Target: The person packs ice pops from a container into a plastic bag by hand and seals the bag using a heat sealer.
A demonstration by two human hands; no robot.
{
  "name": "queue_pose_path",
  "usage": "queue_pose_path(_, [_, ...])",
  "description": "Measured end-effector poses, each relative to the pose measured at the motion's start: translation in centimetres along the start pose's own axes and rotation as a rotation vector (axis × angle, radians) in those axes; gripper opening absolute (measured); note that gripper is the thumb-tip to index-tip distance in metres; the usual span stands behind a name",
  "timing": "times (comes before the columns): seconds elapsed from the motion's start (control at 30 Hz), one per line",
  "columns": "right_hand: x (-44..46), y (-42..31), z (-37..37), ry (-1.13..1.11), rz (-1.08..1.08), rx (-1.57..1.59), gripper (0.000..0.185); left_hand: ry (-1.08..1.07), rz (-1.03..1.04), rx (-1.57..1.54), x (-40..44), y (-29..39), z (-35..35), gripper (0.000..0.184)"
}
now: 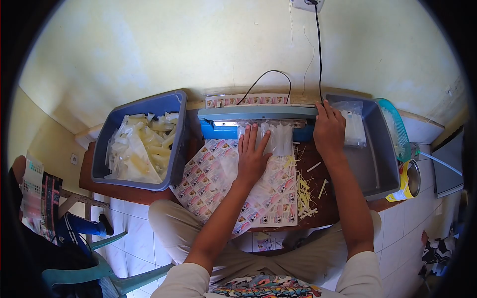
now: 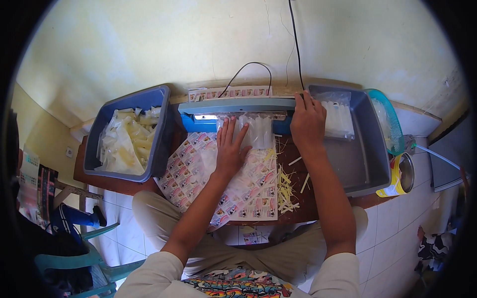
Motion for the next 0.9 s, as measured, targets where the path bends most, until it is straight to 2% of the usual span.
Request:
queue_pose_path(0.27, [-0.6, -0.3, 0.9, -0.003, -0.034, -0.015, 0.056, -0.030, 0.000, -0.016, -0.1, -0.2, -0.6, 0.090])
queue_pose_path(0.57, [-0.8, -0.2, 0.6, -0.047, -0.052, 0.003, 0.063, -0.119, 0.036, 0.032, 0.0, -0.4, -2.2, 0.093])
queue_pose_path(0.73, [-1.3, -0.4, 0.9, -0.064, -0.046, 0.008, 0.067, -0.267, 0.134, -0.001, 0.1, -1.2, -4.4, 0.093])
queue_pose_path(0.9, [-1.6, -0.6, 0.9, -0.102, -0.025, 0.029, 0.071, -0.309, 0.079, 0.059, -0.5, -2.2, -5.9, 0.087])
Point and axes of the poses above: each hand's wrist, its own x-axis towards the middle knuckle, its own z-axis out of the palm, y = z × x, the point moved 5 cm from there along x, towards the middle knuckle, and after that the axes turned 6 degrees about -y, right-handed, at the moved point
